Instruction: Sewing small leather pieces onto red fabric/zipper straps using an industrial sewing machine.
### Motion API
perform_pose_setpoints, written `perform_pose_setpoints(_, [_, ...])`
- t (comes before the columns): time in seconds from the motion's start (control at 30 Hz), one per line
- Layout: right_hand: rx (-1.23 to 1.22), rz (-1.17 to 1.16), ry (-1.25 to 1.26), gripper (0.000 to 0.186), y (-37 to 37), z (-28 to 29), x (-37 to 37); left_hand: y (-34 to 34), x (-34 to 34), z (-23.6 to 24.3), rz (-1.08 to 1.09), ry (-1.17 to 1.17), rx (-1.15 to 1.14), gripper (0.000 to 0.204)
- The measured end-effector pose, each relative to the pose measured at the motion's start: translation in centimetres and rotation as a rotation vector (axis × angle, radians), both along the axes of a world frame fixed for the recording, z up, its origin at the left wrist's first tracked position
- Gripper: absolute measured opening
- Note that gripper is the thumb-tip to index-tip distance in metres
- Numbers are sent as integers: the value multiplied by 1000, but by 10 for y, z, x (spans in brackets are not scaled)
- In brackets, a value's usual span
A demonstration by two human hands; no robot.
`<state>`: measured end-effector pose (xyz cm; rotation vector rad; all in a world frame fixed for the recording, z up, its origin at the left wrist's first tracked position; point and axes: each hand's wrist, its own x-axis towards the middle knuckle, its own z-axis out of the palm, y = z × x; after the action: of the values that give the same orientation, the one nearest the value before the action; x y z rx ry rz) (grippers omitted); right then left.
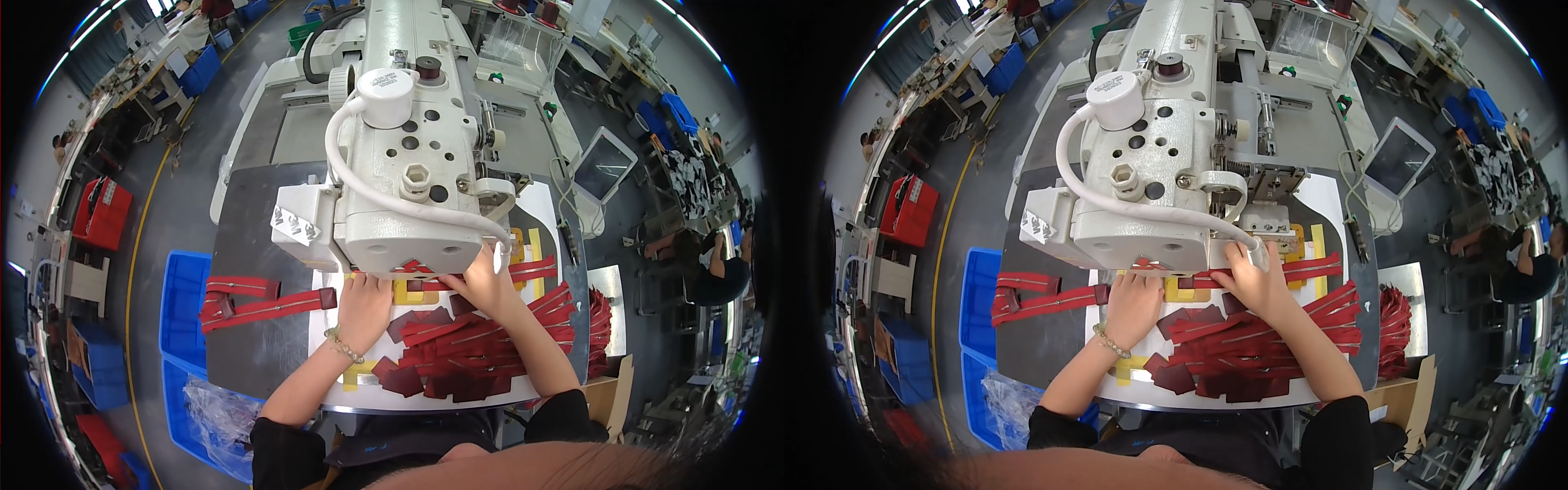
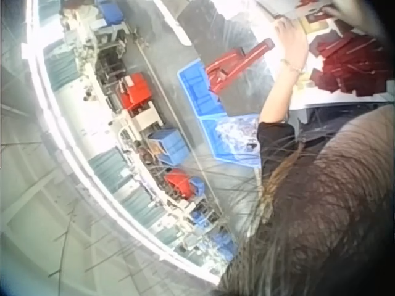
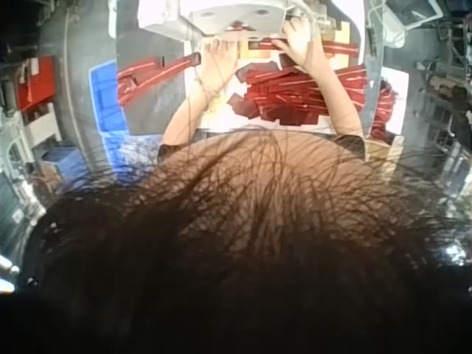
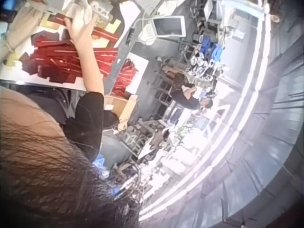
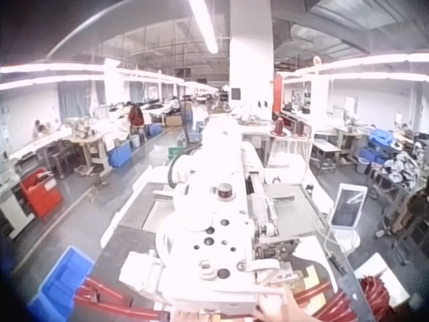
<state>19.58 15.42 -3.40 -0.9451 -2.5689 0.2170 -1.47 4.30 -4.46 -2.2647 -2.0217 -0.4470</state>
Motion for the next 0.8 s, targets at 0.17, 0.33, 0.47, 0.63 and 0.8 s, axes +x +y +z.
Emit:
perform_pose_setpoints(0.17, [-22, 94, -19, 29, -3, 0, -2, 5, -2, 5, -64, -247, -131, 14])
perform_pose_setpoints(0.33, [-334, 277, 56, 21, 4, 9, -1, 5, -6, -8, -40, -402, -34, 22])
perform_pose_setpoints(0.47, [-620, 312, 240, 21, 5, 11, 1, 6, -6, -12, -34, -479, 8, 33])
perform_pose_setpoints(0.63, [-620, 298, 256, 22, 4, 15, 1, 6, -5, -14, -36, -463, 44, 33])
perform_pose_setpoints(0.8, [-549, 300, 182, 26, 8, 19, -3, 6, -5, -11, -41, -465, 63, 29])
